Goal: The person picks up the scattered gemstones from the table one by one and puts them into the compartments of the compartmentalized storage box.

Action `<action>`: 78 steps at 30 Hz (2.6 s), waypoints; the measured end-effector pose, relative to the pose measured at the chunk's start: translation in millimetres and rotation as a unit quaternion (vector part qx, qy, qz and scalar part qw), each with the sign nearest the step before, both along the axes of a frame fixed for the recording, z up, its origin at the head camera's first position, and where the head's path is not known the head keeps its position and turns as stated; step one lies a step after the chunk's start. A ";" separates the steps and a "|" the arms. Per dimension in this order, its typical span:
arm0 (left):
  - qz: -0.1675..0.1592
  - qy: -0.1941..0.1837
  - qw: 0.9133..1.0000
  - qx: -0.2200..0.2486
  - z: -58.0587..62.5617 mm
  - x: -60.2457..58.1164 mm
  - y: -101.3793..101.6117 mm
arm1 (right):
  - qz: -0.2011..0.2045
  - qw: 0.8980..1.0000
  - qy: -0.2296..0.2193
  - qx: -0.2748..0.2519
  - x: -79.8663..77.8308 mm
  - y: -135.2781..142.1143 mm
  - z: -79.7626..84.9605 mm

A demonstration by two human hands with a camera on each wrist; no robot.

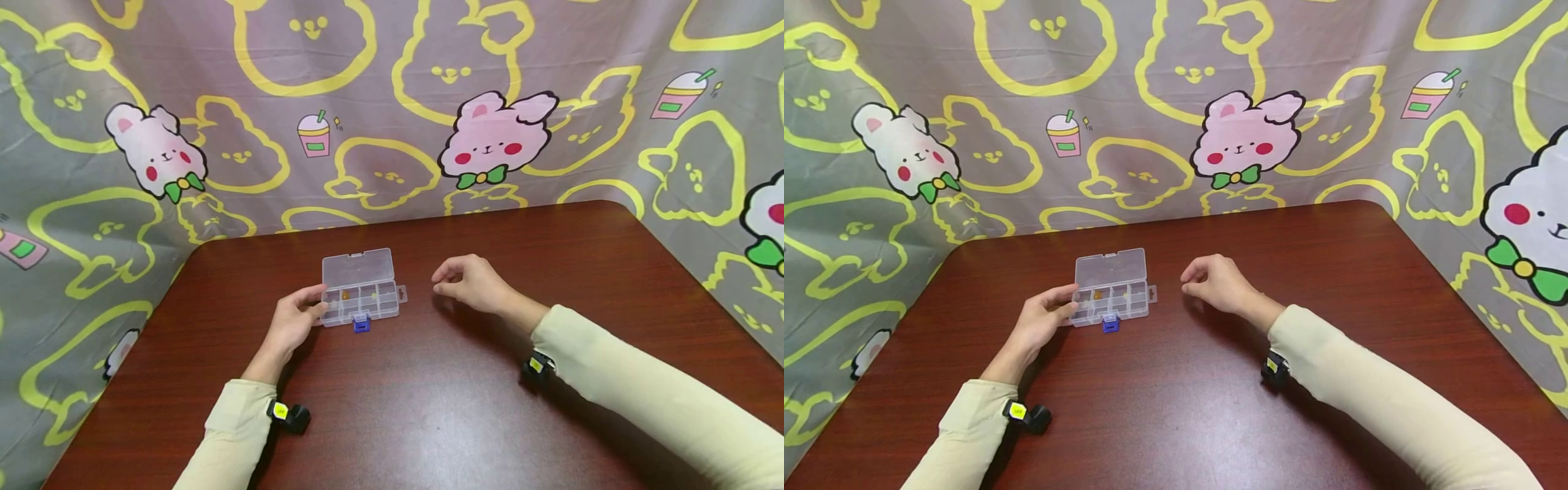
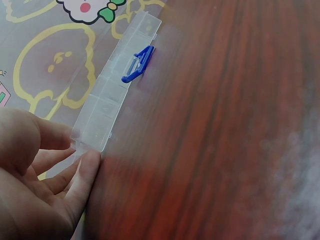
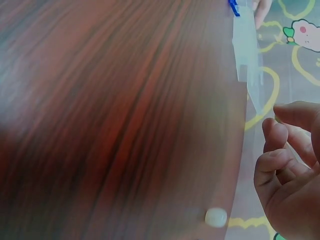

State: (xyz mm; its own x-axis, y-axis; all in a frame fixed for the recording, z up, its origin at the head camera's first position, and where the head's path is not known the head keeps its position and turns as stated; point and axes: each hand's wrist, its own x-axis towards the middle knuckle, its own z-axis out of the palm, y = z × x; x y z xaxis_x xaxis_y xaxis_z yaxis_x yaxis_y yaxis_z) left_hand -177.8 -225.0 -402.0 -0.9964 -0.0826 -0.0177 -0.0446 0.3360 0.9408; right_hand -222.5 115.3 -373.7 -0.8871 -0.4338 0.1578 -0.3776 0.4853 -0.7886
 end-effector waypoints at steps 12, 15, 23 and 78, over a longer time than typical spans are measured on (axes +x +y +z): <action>0.001 -0.001 1.000 -0.005 0.6 0.7 -0.8 | 0.014 1.000 -0.011 -0.013 -1.5 -26.0 -1.3; 0.003 0.000 1.000 -0.002 0.3 0.3 -1.3 | 0.015 1.000 -0.013 -0.018 -2.7 -32.1 -2.1; -0.001 0.000 1.000 -0.003 0.0 0.5 -1.1 | 0.014 1.000 -0.005 -0.013 -4.5 -43.8 -4.7; 0.005 0.000 1.000 -0.004 -1.1 -0.4 -0.5 | 0.022 1.000 0.006 -0.011 -16.3 -87.8 -0.1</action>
State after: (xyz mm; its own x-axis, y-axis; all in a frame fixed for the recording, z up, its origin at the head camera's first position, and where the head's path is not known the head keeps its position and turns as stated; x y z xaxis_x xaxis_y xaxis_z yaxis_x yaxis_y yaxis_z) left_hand -178.2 -225.5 -403.1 -0.9955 -0.0931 -0.0173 -0.0485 0.3438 0.9378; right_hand -238.8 27.5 -373.8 -0.8648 -0.4692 0.1787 -0.4081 0.4498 -0.7944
